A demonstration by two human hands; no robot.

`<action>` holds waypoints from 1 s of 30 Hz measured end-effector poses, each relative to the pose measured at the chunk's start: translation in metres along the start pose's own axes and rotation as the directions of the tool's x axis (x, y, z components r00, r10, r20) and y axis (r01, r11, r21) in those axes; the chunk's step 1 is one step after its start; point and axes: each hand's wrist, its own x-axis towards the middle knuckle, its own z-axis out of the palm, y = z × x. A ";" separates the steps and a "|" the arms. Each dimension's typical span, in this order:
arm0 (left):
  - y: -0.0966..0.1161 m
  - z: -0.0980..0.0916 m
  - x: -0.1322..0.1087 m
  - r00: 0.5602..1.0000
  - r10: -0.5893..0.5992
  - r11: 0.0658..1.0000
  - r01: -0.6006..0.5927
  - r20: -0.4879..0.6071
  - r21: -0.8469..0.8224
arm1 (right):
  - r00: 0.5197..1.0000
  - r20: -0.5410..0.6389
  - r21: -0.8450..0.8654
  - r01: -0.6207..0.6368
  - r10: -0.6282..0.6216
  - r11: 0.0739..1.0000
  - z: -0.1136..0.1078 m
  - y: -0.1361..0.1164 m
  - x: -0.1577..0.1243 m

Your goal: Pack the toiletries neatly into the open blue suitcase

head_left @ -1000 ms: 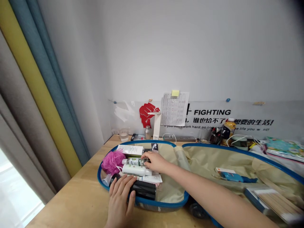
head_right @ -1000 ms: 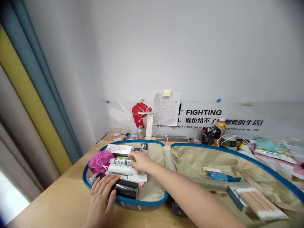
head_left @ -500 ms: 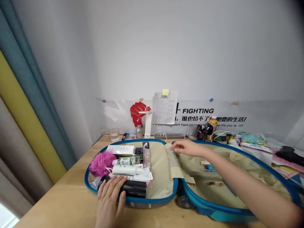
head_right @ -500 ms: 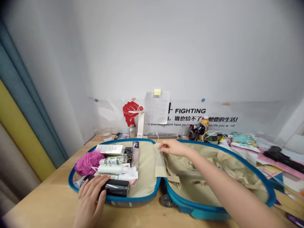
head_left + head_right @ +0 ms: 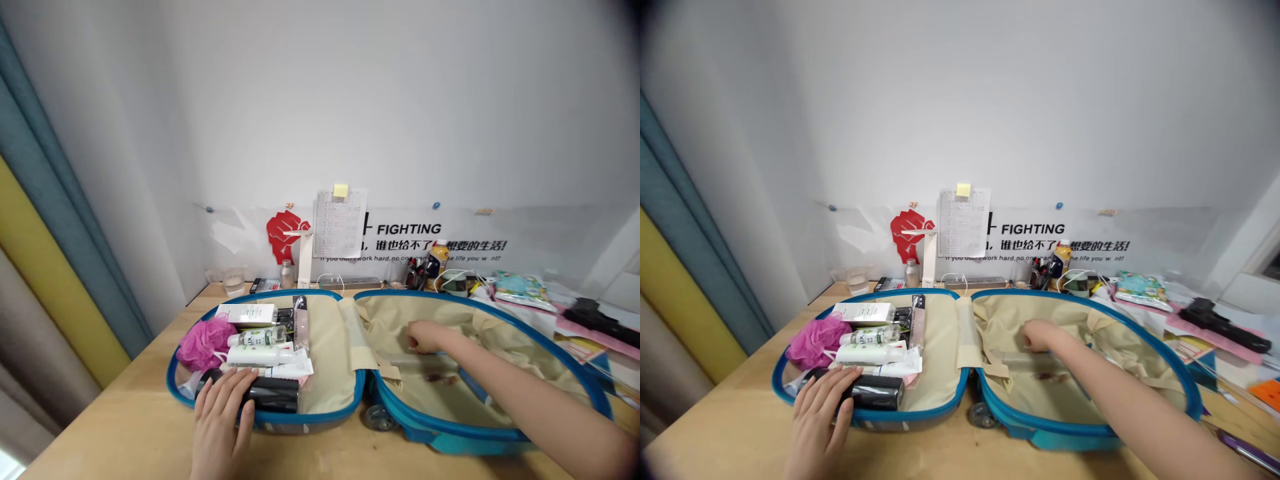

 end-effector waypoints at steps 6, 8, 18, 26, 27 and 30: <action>-0.001 -0.001 -0.001 1.000 -0.005 1.000 0.005 0.013 0.010 | 0.995 -0.096 0.057 0.029 -0.024 0.998 -0.014 -0.005 -0.008; -0.002 -0.001 -0.002 1.000 -0.009 1.000 0.008 0.028 0.011 | 0.989 -0.139 0.097 0.070 -0.056 0.993 -0.020 -0.004 -0.017; 0.000 -0.002 0.001 1.000 0.002 1.000 -0.002 0.009 -0.003 | 0.877 -0.327 0.128 0.411 -0.353 0.903 -0.040 -0.068 -0.072; 0.003 -0.006 0.003 1.000 0.002 1.000 -0.002 0.010 -0.001 | 0.856 -0.333 0.162 0.465 -0.395 0.870 -0.060 -0.171 -0.029; 0.003 -0.007 0.003 1.000 0.000 1.000 0.000 0.010 -0.001 | 0.863 -0.325 0.161 0.454 -0.388 0.876 -0.059 -0.183 -0.019; 0.003 -0.006 0.003 1.000 -0.011 1.000 0.011 0.017 0.002 | 0.887 -0.296 0.160 0.412 -0.355 0.897 -0.054 -0.214 0.010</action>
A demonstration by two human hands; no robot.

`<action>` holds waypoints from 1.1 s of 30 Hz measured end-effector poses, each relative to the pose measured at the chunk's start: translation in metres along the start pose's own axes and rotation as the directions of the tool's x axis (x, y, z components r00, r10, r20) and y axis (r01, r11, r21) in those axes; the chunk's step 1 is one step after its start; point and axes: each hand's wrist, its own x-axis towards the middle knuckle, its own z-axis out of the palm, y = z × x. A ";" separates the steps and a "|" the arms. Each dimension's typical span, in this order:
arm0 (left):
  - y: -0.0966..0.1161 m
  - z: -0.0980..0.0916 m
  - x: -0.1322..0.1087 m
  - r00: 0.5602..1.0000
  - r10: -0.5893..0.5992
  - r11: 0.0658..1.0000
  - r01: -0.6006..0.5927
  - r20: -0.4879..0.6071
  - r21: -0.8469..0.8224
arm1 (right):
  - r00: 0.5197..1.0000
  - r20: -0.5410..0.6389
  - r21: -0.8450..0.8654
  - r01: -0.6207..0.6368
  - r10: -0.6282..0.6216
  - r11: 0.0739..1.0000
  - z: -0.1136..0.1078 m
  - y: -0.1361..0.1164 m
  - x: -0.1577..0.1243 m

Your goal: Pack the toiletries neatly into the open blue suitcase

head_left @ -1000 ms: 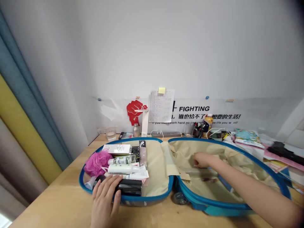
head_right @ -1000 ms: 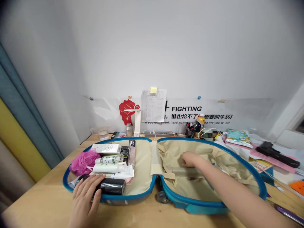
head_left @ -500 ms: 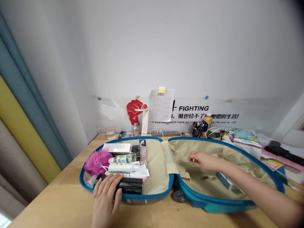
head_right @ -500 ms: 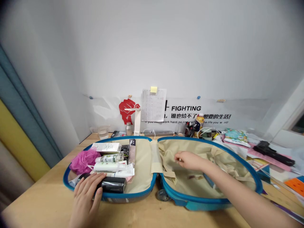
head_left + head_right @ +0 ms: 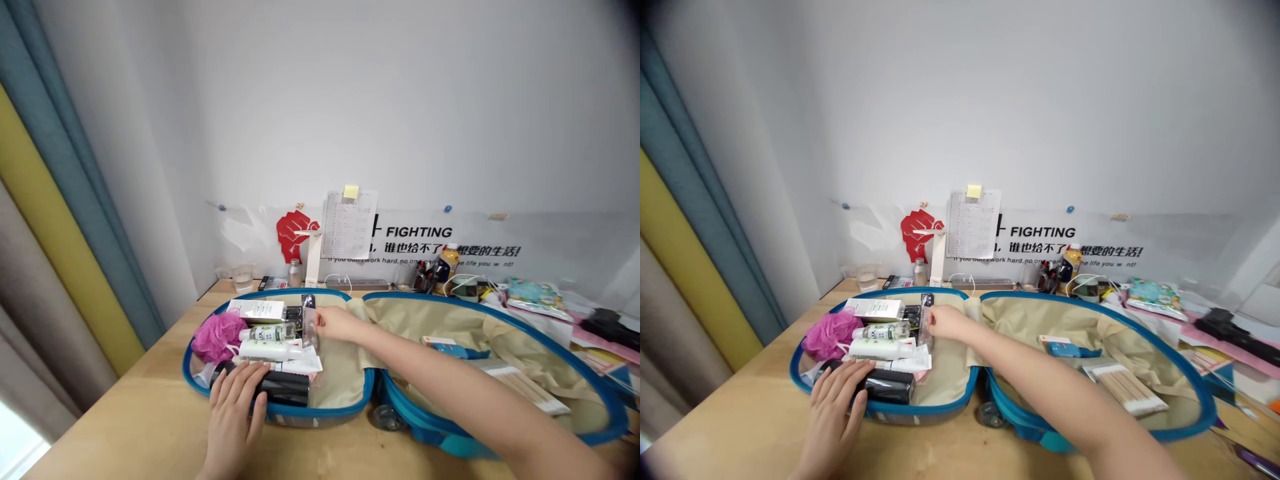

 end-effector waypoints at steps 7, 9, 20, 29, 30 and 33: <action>-0.001 0.001 -0.001 1.000 -0.004 1.000 0.004 -0.001 -0.005 | 0.998 0.004 -0.011 -0.068 0.068 0.998 0.025 -0.008 0.037; -0.001 0.001 -0.002 1.000 -0.011 1.000 0.011 0.009 -0.001 | 0.997 0.006 -0.015 -0.077 0.077 0.997 0.028 -0.006 0.039; -0.003 0.003 -0.002 1.000 0.000 1.000 0.000 0.002 0.002 | 0.997 0.036 0.023 -0.074 0.073 0.997 0.037 -0.004 0.042; -0.001 0.002 -0.003 0.999 -0.023 1.000 0.023 0.023 0.000 | 1.000 0.010 0.122 -0.022 0.021 0.992 0.024 -0.004 0.035; -0.001 0.003 -0.003 0.999 -0.025 1.000 0.025 0.027 0.005 | 1.000 -0.006 0.135 -0.020 0.021 0.991 0.017 -0.002 0.033; -0.002 0.003 -0.004 0.999 -0.015 1.000 0.015 0.030 0.015 | 0.998 -0.066 0.171 -0.013 0.024 0.985 -0.013 0.009 0.019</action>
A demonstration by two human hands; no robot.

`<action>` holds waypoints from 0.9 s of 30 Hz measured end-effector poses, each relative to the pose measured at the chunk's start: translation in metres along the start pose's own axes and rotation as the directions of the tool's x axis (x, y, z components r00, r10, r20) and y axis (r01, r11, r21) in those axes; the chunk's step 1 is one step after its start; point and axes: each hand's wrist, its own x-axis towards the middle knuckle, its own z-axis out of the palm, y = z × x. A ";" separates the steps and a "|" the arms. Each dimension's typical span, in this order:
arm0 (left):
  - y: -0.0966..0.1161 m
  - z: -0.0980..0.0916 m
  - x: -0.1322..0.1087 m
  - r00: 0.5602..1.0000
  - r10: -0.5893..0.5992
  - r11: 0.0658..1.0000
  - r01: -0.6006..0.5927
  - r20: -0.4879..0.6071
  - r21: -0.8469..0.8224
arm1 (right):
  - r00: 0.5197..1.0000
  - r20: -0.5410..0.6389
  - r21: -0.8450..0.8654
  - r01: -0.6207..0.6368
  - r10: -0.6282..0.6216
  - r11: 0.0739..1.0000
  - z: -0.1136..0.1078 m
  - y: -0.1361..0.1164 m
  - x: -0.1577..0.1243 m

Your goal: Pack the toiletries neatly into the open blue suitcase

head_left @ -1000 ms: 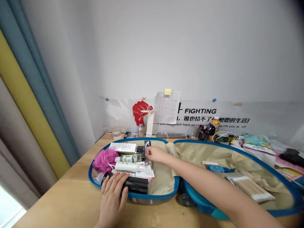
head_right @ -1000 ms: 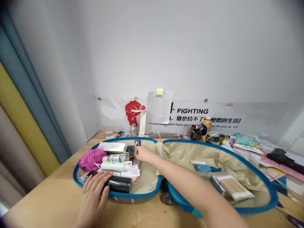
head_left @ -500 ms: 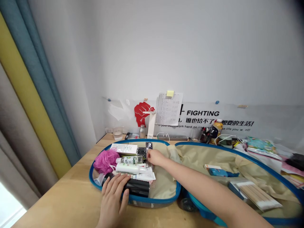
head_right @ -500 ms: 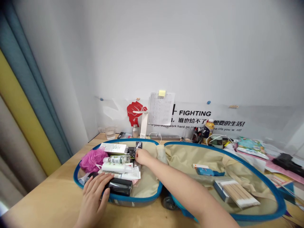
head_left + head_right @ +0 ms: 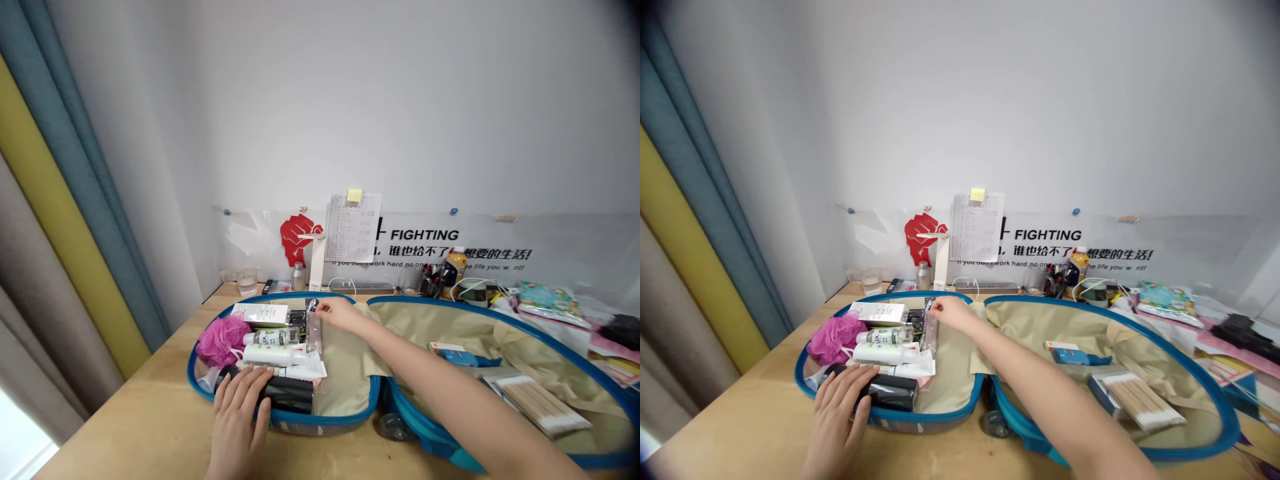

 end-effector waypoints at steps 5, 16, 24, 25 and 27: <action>0.000 -0.001 0.001 1.000 0.018 1.000 -0.018 -0.009 -0.004 | 1.000 0.010 -0.010 0.019 -0.019 1.000 -0.058 0.036 -0.055; 0.000 0.000 0.000 1.000 -0.001 1.000 0.001 -0.021 -0.019 | 0.945 0.147 -0.331 -0.230 0.291 0.915 -0.024 0.153 -0.158; -0.001 0.000 0.001 1.000 0.008 1.000 -0.008 -0.024 -0.014 | 0.950 0.054 -0.321 -0.276 0.309 0.906 0.000 0.165 -0.163; -0.001 0.000 0.001 0.999 0.015 1.000 -0.016 -0.029 -0.013 | 0.952 0.046 -0.312 -0.275 0.304 0.909 -0.001 0.163 -0.163; 0.000 -0.001 0.003 0.999 0.027 1.000 -0.027 -0.034 -0.012 | 0.958 0.025 -0.291 -0.265 0.285 0.919 -0.008 0.156 -0.163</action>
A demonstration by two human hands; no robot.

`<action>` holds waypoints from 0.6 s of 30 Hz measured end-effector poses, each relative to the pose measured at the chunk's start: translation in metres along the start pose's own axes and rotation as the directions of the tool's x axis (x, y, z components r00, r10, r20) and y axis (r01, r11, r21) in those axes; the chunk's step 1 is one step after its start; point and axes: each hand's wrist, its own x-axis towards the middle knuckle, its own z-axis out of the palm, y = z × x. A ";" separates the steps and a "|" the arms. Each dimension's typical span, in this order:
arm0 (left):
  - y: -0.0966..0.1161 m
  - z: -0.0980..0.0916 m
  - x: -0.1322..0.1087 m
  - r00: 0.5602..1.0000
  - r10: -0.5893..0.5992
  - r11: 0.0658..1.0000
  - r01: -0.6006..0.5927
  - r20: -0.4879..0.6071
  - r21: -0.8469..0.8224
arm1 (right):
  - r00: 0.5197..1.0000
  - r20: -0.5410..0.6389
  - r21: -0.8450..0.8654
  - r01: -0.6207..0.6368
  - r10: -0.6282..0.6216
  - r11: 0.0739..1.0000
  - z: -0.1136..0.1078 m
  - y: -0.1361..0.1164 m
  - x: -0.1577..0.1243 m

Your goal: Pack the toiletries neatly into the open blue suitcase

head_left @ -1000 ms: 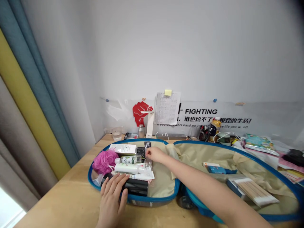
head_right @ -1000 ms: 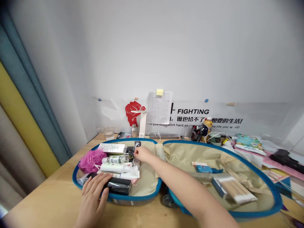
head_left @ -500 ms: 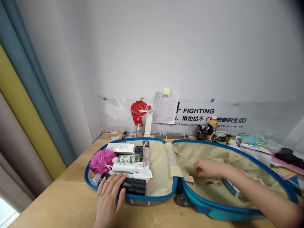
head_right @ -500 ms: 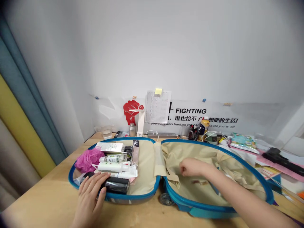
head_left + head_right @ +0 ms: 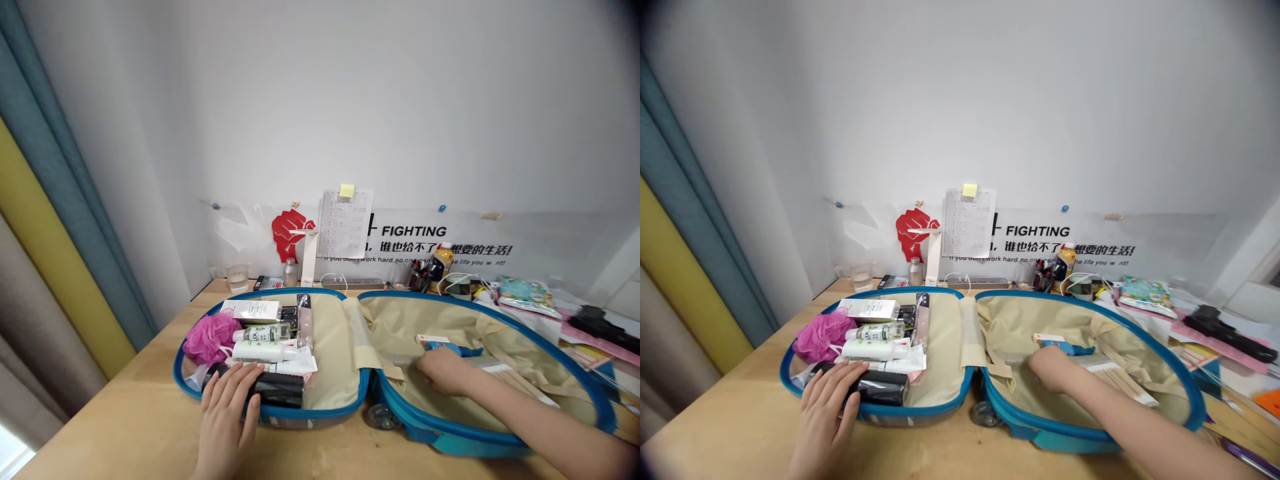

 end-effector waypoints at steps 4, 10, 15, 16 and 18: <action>0.001 0.000 0.001 1.000 -0.012 1.000 0.012 0.005 -0.008 | 0.994 -0.103 0.083 0.051 -0.042 0.995 -0.036 -0.016 0.003; 0.001 0.000 -0.003 0.998 -0.062 0.998 0.062 0.025 -0.016 | 0.977 -0.150 0.317 0.191 -0.149 0.929 -0.068 -0.081 0.039; 0.002 0.000 -0.003 0.996 -0.064 0.998 0.065 0.054 -0.002 | 0.974 -0.024 0.361 0.219 -0.226 0.906 -0.054 -0.152 0.084; 0.002 0.000 -0.003 0.997 -0.063 0.998 0.063 0.054 -0.004 | 0.973 -0.001 0.350 0.217 -0.231 0.911 -0.050 -0.163 0.092; 0.002 -0.001 -0.002 0.997 -0.061 0.998 0.062 0.054 -0.009 | 0.972 0.040 0.320 0.208 -0.233 0.924 -0.043 -0.181 0.106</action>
